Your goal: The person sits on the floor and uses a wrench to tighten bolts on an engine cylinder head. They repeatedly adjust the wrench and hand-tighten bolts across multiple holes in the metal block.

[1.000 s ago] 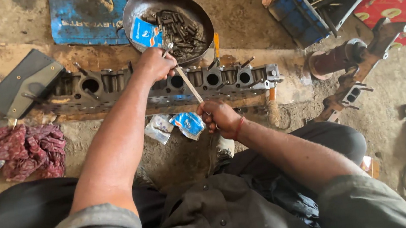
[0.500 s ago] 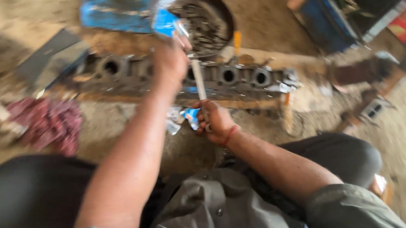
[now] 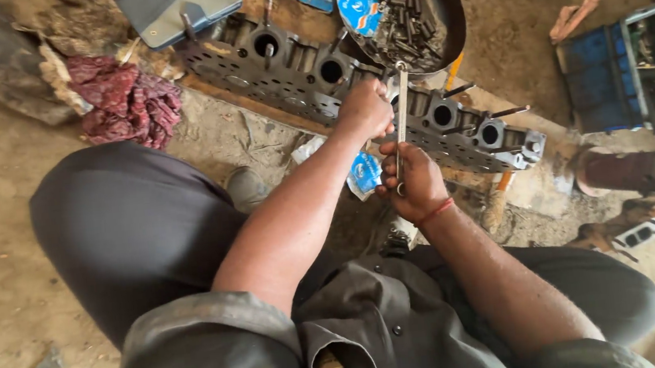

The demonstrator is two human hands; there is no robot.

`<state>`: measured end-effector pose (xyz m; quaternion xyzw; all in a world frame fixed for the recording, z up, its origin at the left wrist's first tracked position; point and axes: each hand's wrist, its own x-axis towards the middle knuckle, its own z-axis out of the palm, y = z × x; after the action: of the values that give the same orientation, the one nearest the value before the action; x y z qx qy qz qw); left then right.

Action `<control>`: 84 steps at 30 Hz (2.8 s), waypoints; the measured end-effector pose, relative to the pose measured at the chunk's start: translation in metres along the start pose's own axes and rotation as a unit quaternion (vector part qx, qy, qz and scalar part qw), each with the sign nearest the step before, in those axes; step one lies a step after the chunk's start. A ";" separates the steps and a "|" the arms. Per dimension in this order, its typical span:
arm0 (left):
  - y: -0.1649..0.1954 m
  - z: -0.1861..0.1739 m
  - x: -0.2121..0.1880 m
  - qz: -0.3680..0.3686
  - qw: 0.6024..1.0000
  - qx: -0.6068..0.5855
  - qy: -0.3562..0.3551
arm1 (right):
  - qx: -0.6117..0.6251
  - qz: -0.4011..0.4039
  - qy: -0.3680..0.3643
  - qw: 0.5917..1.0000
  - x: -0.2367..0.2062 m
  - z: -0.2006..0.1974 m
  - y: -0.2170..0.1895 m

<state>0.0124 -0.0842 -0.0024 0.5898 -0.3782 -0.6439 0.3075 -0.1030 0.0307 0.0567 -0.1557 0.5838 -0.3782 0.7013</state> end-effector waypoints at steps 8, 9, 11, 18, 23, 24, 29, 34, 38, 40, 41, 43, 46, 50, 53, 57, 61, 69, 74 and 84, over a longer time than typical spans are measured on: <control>0.002 0.010 0.015 0.135 0.975 0.132 0.115 | -0.088 -0.003 0.013 0.996 -0.003 0.008 -0.007; 0.003 0.011 0.016 0.132 0.973 0.147 0.117 | -0.137 -0.006 0.011 0.990 -0.004 0.006 -0.012; 0.003 0.013 0.015 0.156 0.960 0.197 0.121 | -0.234 -0.009 0.007 0.972 -0.005 -0.001 -0.023; -0.001 0.019 0.007 0.244 0.902 0.335 0.123 | -0.596 -0.151 0.028 0.788 0.006 -0.034 -0.041; 0.002 0.018 0.008 0.224 0.911 0.332 0.094 | -0.660 -0.196 0.031 0.725 0.002 -0.031 -0.043; 0.003 0.018 0.009 0.221 0.913 0.329 0.096 | -0.691 -0.195 0.057 0.694 -0.001 -0.027 -0.044; 0.006 0.014 0.008 0.193 0.926 0.318 0.060 | -0.800 -0.153 0.158 0.558 -0.023 -0.012 -0.032; 0.003 0.013 0.005 0.210 0.928 0.291 0.095 | -0.775 -0.204 0.160 0.576 -0.021 -0.025 -0.027; 0.004 0.013 0.005 0.213 0.919 0.318 0.092 | -0.646 -0.226 0.096 0.723 0.005 -0.033 -0.019; 0.005 0.012 0.007 0.223 0.914 0.326 0.095 | -0.424 -0.243 0.047 0.871 0.024 -0.022 0.011; 0.007 0.011 0.008 0.228 0.911 0.335 0.079 | -0.302 -0.242 0.019 0.922 0.029 -0.021 0.019; 0.009 0.006 0.011 0.229 0.905 0.355 0.048 | -0.261 -0.160 0.048 0.951 0.036 -0.021 0.031; 0.014 0.000 0.014 0.231 0.915 0.329 0.034 | -0.243 -0.114 0.078 0.960 0.036 -0.011 0.035; 0.020 -0.015 0.019 0.251 0.903 0.349 -0.016 | -0.288 -0.151 0.081 0.942 0.029 0.030 0.026; 0.021 -0.017 0.024 0.253 0.896 0.363 -0.035 | -0.128 -0.090 0.071 0.985 0.025 0.042 0.020; 0.016 -0.016 0.029 0.260 0.900 0.350 -0.021 | -0.112 0.018 -0.058 0.992 0.030 0.004 0.003; 0.013 -0.015 0.031 0.259 0.891 0.371 -0.028 | -0.292 0.032 -0.033 0.955 0.025 -0.040 -0.029; 0.015 -0.006 0.019 0.298 0.874 0.381 0.039 | -0.439 -0.025 -0.038 0.897 -0.053 -0.119 -0.105; -0.006 0.004 -0.008 0.265 0.920 0.259 0.131 | -0.146 -0.166 -0.108 0.969 -0.055 -0.116 -0.088; 0.085 0.014 -0.077 0.131 0.956 -0.253 0.070 | -0.407 -0.189 -0.130 0.884 -0.004 -0.024 -0.099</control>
<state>0.0031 -0.0627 0.1108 0.4819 -0.2545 -0.6297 0.5537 -0.1606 -0.0270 0.1183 -0.5827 0.5496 -0.2086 0.5612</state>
